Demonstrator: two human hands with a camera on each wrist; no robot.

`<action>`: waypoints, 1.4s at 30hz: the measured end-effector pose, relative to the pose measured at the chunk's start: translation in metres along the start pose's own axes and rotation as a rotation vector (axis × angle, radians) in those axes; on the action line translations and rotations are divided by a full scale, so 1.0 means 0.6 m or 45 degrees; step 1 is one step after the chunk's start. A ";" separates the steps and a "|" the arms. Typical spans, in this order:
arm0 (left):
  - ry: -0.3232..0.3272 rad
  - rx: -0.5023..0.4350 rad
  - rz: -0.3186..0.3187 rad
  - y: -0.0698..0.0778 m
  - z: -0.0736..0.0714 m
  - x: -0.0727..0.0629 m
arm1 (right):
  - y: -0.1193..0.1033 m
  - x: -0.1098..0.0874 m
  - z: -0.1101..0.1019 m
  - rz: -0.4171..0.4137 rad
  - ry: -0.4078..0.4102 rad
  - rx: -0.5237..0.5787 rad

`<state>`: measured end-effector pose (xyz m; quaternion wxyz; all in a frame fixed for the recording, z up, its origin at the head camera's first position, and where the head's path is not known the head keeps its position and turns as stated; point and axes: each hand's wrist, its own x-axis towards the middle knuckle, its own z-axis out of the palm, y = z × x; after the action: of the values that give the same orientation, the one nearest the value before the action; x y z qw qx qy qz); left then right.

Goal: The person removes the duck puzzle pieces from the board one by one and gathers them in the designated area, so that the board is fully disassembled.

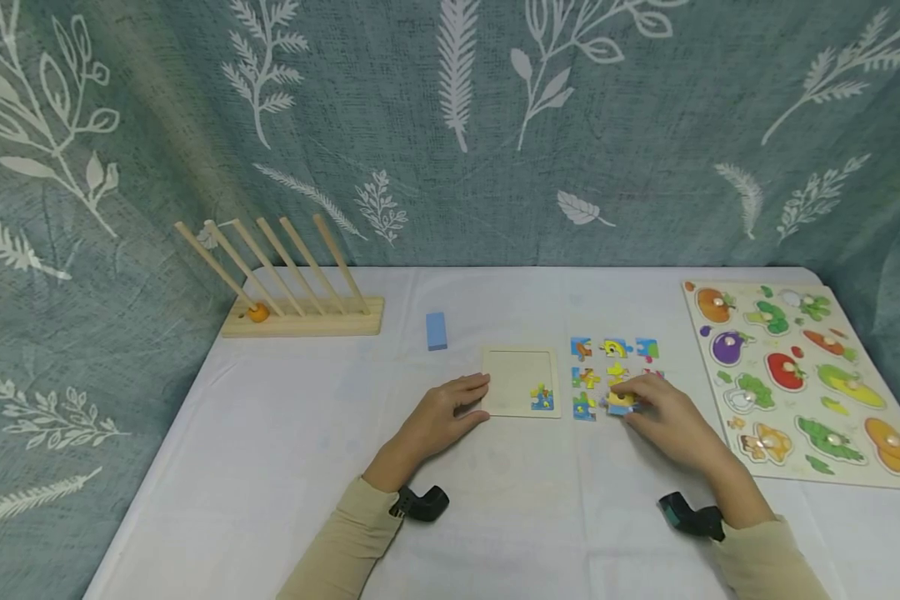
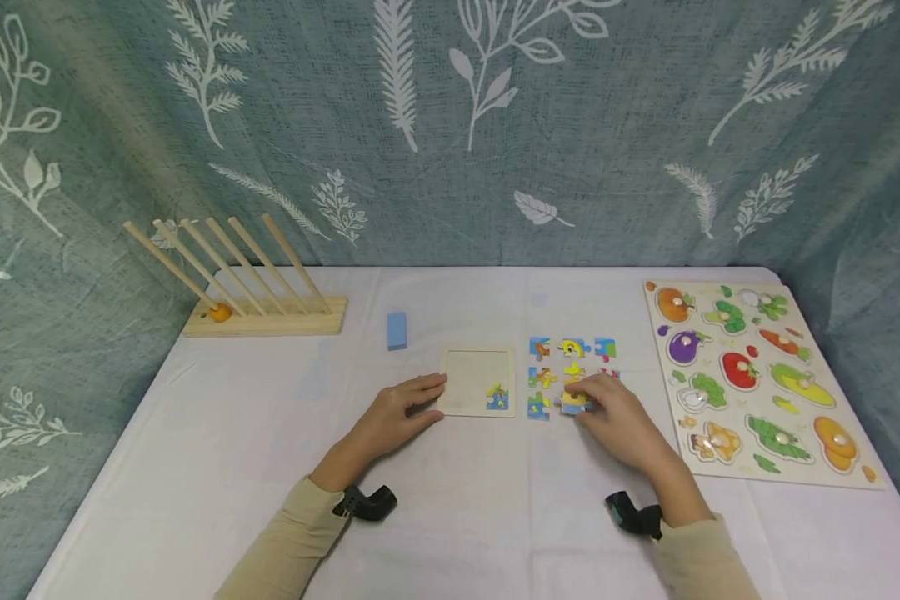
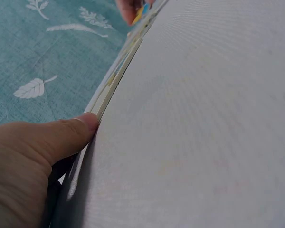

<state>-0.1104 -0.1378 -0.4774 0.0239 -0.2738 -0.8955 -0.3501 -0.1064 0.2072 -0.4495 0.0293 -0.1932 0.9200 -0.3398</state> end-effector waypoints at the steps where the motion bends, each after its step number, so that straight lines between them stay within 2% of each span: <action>1: 0.000 0.002 0.001 0.000 0.000 0.000 | 0.003 -0.003 -0.001 0.005 0.001 -0.004; 12: 0.003 0.001 0.005 0.000 0.000 -0.002 | 0.014 -0.014 0.006 0.016 -0.023 0.022; 29: 0.008 0.009 0.003 -0.001 0.001 0.000 | 0.018 -0.013 0.012 0.030 0.040 0.062; 35: 0.009 0.023 0.026 0.000 0.001 0.002 | 0.014 -0.014 0.011 0.006 0.089 0.057; 42: 0.027 0.009 0.026 0.003 0.000 0.001 | -0.002 0.005 0.017 -0.063 0.039 0.059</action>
<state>-0.1099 -0.1366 -0.4761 0.0380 -0.2789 -0.8936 -0.3496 -0.1068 0.1989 -0.4565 0.0112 -0.2097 0.9071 -0.3647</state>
